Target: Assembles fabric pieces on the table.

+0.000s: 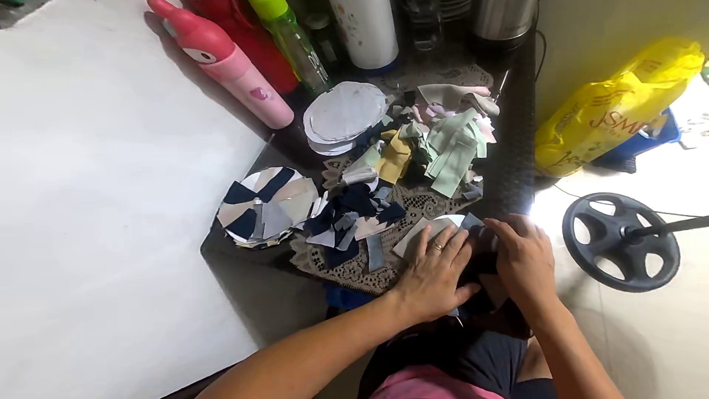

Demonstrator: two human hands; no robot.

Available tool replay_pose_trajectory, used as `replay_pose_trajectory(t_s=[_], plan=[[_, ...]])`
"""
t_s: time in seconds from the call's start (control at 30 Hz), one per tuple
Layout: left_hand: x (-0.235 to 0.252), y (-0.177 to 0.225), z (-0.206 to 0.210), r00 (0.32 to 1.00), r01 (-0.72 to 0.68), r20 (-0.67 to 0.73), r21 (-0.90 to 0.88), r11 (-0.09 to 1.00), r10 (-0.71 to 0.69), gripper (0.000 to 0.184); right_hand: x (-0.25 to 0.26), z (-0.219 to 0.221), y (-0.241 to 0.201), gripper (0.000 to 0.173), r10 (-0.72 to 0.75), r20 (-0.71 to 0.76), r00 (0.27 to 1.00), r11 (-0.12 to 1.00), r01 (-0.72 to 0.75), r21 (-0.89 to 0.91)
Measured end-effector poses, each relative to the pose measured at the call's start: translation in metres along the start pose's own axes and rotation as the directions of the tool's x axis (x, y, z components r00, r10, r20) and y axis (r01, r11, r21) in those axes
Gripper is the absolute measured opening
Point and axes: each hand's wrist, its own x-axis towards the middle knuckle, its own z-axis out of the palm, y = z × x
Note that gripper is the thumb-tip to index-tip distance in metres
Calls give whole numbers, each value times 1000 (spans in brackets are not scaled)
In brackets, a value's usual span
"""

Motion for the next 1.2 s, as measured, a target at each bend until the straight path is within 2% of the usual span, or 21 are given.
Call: replay_pose_trajectory(t_s=[0.1,0.2,0.33,0.4,0.53,0.63,0.7,0.77,0.93,1.03,1.13,1.2], plan=[[-1,0,0,1000,3,-7,9,1000,-3,67,-3,0,0,40,-63,4,998,998,63,-30],[0,1,-2,1000,11,0,-5,1000,-11,66,-2,0,0,41,-56,26,998,998,57,-39],[6,11,-10,998,54,22,-87,995,-52,64,-3,-5,-4,39,-34,-46,998,996,37,77],[11,17,-7,999,36,9,-103,994,-36,69,-5,-10,-7,38,0,-98,995,992,12,125],[23,15,-3,982,24,189,-117,993,-2,77,-13,-15,-13,42,54,-181,982,980,-18,198],[22,12,0,986,-1,165,-124,992,21,78,-23,-15,-19,39,66,-222,973,968,-9,249],[18,12,-3,998,-3,69,-172,985,15,73,-29,-16,-24,36,72,-240,968,961,-3,275],[13,7,-14,996,24,-82,-222,975,-43,62,-38,-19,-29,34,66,-247,967,954,11,301],[-5,-55,-68,931,283,-181,-197,939,-318,29,-74,-29,-22,29,2,-216,976,954,63,293],[-22,-98,-93,860,445,-199,-156,882,-469,26,-100,-37,-16,26,-6,-174,985,951,60,305],[-33,-123,-106,791,566,-174,-155,810,-587,22,-124,-41,-15,24,10,-144,990,946,38,321],[-35,-130,-105,796,567,-153,-150,810,-585,19,-137,-41,-17,24,10,-129,992,942,34,335]])
